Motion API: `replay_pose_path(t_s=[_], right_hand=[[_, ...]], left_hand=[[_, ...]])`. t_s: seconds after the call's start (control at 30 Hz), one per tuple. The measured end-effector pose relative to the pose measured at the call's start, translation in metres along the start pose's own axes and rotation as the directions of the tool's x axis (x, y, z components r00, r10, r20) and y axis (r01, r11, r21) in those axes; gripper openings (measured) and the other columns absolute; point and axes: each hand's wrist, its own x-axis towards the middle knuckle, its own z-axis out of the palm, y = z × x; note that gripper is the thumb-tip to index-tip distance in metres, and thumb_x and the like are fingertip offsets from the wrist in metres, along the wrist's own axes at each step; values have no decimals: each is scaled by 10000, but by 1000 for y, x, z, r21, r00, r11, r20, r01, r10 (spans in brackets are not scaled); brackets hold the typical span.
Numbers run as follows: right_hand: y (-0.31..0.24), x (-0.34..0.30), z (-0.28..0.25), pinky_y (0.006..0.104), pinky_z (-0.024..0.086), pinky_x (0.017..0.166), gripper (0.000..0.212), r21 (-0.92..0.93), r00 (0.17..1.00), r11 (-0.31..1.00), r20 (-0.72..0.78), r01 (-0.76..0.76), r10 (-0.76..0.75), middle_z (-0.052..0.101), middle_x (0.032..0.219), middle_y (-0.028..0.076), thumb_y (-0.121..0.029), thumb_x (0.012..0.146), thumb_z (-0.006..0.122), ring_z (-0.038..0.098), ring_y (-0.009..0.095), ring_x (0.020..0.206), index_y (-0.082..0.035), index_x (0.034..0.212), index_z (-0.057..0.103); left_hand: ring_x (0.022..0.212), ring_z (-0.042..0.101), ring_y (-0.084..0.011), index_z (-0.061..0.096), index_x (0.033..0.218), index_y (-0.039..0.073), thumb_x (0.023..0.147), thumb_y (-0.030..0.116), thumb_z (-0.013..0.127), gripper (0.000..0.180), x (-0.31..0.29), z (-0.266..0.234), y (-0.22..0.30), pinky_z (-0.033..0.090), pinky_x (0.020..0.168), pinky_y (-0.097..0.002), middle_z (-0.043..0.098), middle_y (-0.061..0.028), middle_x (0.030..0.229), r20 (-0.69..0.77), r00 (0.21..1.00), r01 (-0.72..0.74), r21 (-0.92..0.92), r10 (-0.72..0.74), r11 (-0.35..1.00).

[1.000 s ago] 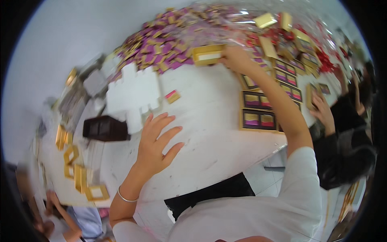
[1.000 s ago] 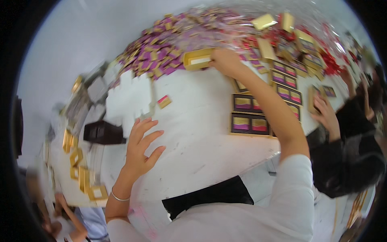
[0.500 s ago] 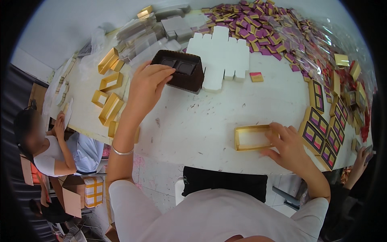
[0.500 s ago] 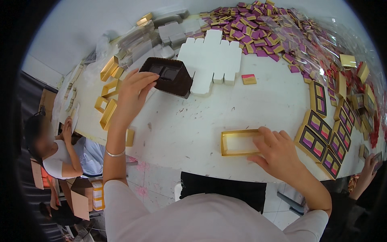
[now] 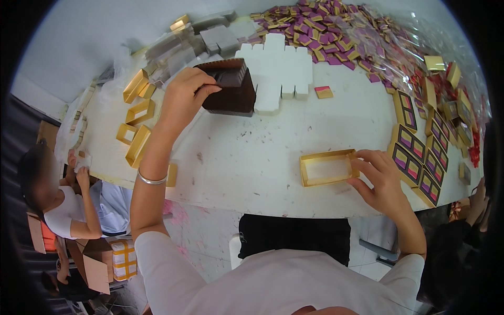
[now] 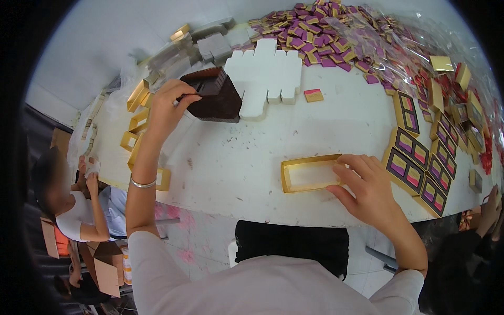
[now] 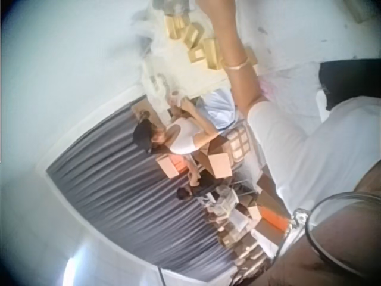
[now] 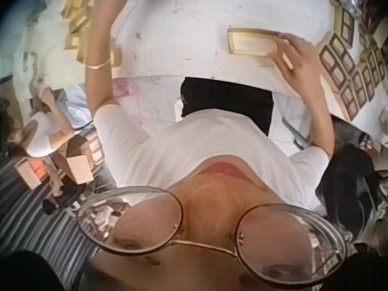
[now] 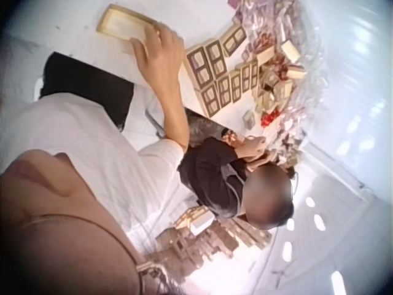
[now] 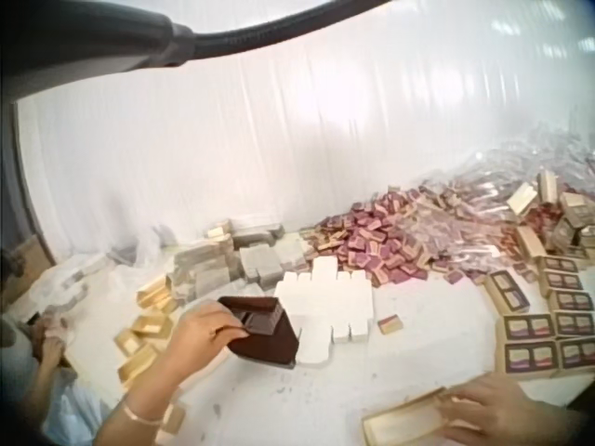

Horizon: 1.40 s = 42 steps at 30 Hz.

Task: The person assembles cosmetic compacts by placing black plastic trays into gold-colored boxes and inserting small purple and gold packets into the tray slots. The person repeatedly picks up trays and packets, arranges them, and sets the completed units aside on the table.

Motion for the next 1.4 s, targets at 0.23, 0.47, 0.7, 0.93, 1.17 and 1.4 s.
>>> replay_pose_path(t_s=[0.23,0.47,0.7,0.93,1.17,1.4], right_hand=[[-2,5,-11,400,463,890,464,-101,908,992,-403,77,-112,538,1244,215,-143,687,772,574,340,1046,-67,1121,628],[-14,23,-33,451,443,932,495,-186,918,911,-86,367,-387,536,1235,184,-210,584,796,532,372,1113,-145,1064,691],[27,-5,-30,369,455,754,452,-65,988,990,97,127,-120,584,1063,101,-192,614,772,548,295,926,-81,1043,677],[25,13,12,345,475,769,482,258,962,966,268,-17,-54,561,1196,130,-175,684,777,528,281,928,-71,1133,637],[36,-4,2,305,517,729,394,263,949,965,298,26,-107,514,1310,136,-21,730,695,604,255,903,-87,1113,640],[31,2,8,348,502,847,424,-191,823,854,431,485,-371,482,1324,222,-136,709,635,580,268,1023,85,1070,603]], left_hand=[[822,553,-63,593,1042,16,945,192,571,202,23,-20,64,462,748,-210,609,9,901,-61,938,147,-820,-340,553],[780,552,-60,590,1096,6,953,339,541,366,17,53,160,461,669,-218,612,-3,859,797,565,821,-568,214,-54],[687,484,-117,497,1305,99,836,342,677,558,3,53,146,441,670,-257,587,-51,1008,704,703,513,-398,-107,761],[982,573,-309,374,1376,107,689,257,802,823,-37,79,159,486,822,-363,521,-133,1185,717,697,408,-390,-5,825],[1039,549,-301,416,1345,102,677,196,804,778,-34,87,139,463,882,-366,520,-127,1174,717,695,412,-455,51,789],[899,589,-311,383,1382,117,718,243,770,778,-38,94,136,501,760,-379,494,-98,1156,670,731,310,-496,130,811]])
